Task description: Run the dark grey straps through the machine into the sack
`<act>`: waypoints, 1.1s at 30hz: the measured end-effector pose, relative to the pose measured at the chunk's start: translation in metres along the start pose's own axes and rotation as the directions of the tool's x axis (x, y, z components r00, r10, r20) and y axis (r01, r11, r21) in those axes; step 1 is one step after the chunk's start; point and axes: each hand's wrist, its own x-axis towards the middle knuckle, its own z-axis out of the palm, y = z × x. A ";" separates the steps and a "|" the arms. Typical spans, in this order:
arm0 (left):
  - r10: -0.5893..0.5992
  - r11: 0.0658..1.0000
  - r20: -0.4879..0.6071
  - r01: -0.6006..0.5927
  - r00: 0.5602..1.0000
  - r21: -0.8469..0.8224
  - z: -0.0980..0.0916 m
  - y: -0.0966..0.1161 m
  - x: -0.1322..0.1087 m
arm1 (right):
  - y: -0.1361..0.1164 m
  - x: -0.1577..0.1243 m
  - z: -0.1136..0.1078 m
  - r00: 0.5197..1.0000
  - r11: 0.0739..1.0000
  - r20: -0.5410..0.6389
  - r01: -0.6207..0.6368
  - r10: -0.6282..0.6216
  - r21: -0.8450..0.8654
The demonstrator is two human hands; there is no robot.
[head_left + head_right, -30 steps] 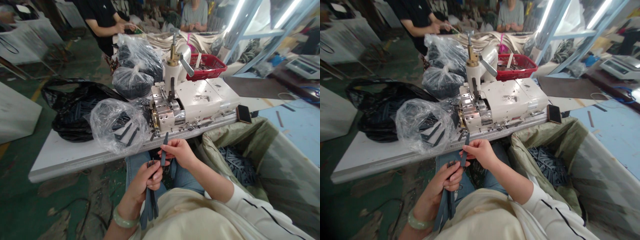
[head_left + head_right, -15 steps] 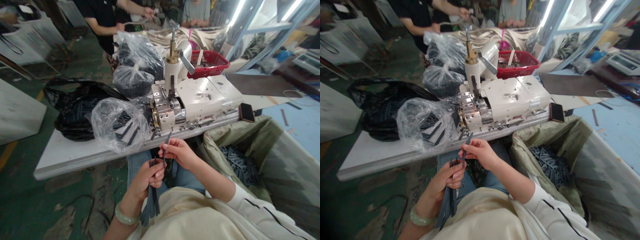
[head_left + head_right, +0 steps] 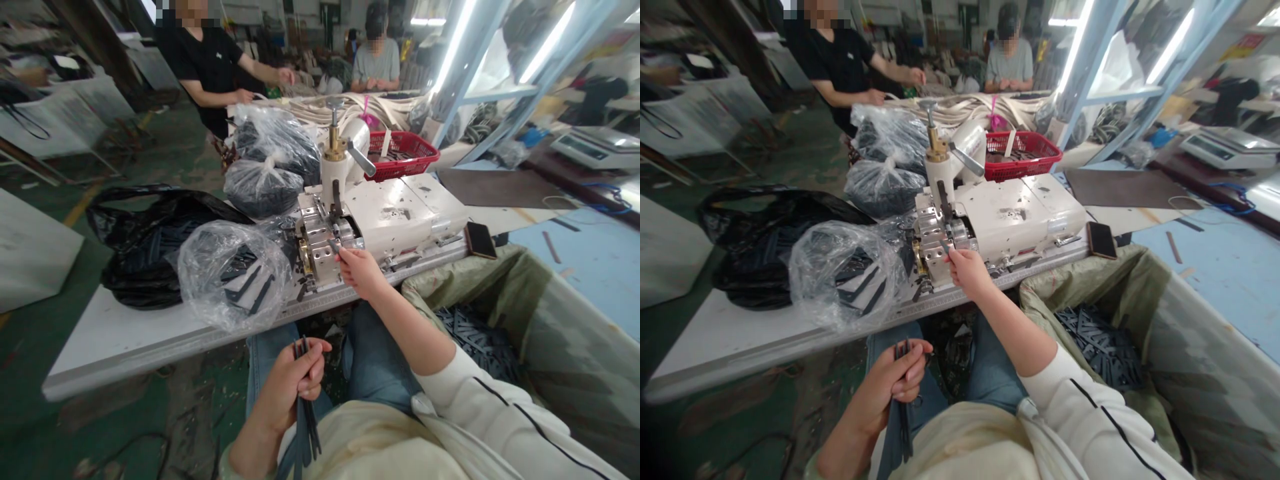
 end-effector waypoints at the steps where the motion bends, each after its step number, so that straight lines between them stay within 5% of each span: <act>1: 0.002 1.000 -0.004 -0.002 1.000 -0.007 -0.002 0.000 0.000 | -0.004 0.005 -0.001 1.000 1.000 -0.012 -0.016 0.017 0.013; 9: 0.002 1.000 -0.013 -0.003 1.000 -0.024 -0.004 0.003 -0.001 | -0.010 0.018 0.003 0.991 0.995 -0.131 0.003 0.011 0.102; 13: 0.000 1.000 -0.011 -0.001 1.000 -0.016 -0.002 0.004 -0.001 | -0.007 0.016 -0.012 0.936 0.968 -0.304 0.221 -0.175 0.122; 16: 0.000 1.000 0.014 0.001 1.000 -0.029 -0.002 0.006 -0.003 | -0.001 -0.008 -0.062 0.738 0.888 -0.536 0.458 -0.409 -0.046; 18: 0.000 0.999 0.035 0.001 0.999 -0.036 -0.003 0.007 -0.004 | 0.003 -0.034 -0.115 0.563 0.857 -0.655 0.414 -0.505 -0.305; 20: 0.001 0.999 0.053 0.001 0.999 -0.041 -0.001 0.008 -0.005 | 0.007 -0.065 -0.169 0.406 0.766 -0.675 0.107 -0.615 -0.634; 22: 0.002 0.999 0.071 0.002 0.997 -0.050 0.003 0.009 -0.004 | 0.011 -0.095 -0.205 0.293 0.521 -0.568 -0.227 -0.770 -0.823; 23: 0.006 0.998 0.075 -0.001 0.997 -0.058 0.007 0.009 -0.002 | 0.013 -0.108 -0.211 0.296 0.438 -0.519 -0.300 -0.802 -0.847; 24: 0.018 0.997 0.071 -0.013 0.997 -0.070 0.011 0.008 0.000 | 0.016 -0.120 -0.208 0.351 0.419 -0.506 -0.296 -0.788 -0.858; 25: 0.038 0.996 0.058 -0.033 0.998 -0.085 0.015 0.008 0.003 | 0.021 -0.129 -0.197 0.474 0.475 -0.523 -0.229 -0.708 -0.850; 26: 0.067 0.993 0.035 -0.063 0.997 -0.101 0.020 0.007 0.007 | 0.028 -0.138 -0.178 0.658 0.592 -0.519 -0.134 -0.547 -0.795; 27: 0.108 0.987 0.000 -0.108 0.994 -0.117 0.024 0.007 0.011 | 0.036 -0.145 -0.153 0.848 0.739 -0.432 -0.074 -0.307 -0.669; 28: 0.154 0.979 -0.041 -0.158 0.987 -0.126 0.027 0.006 0.015 | 0.046 -0.150 -0.126 0.975 0.864 -0.222 -0.087 -0.029 -0.495; 29: 0.205 0.968 -0.088 -0.215 0.975 -0.127 0.030 0.004 0.018 | 0.057 -0.155 -0.099 0.981 0.925 0.035 -0.167 0.190 -0.341; 30: 0.260 0.954 -0.143 -0.277 0.955 -0.115 0.031 0.003 0.021 | 0.068 -0.158 -0.073 0.933 0.942 0.232 -0.215 0.276 -0.256; 31: 0.315 0.938 -0.199 -0.337 0.928 -0.087 0.032 0.001 0.023 | 0.078 -0.160 -0.051 0.893 0.953 0.356 -0.206 0.277 -0.224; 33: 0.425 0.896 -0.301 -0.444 0.853 0.008 0.031 -0.002 0.024 | 0.095 -0.159 -0.020 0.888 0.960 0.416 -0.085 0.195 -0.268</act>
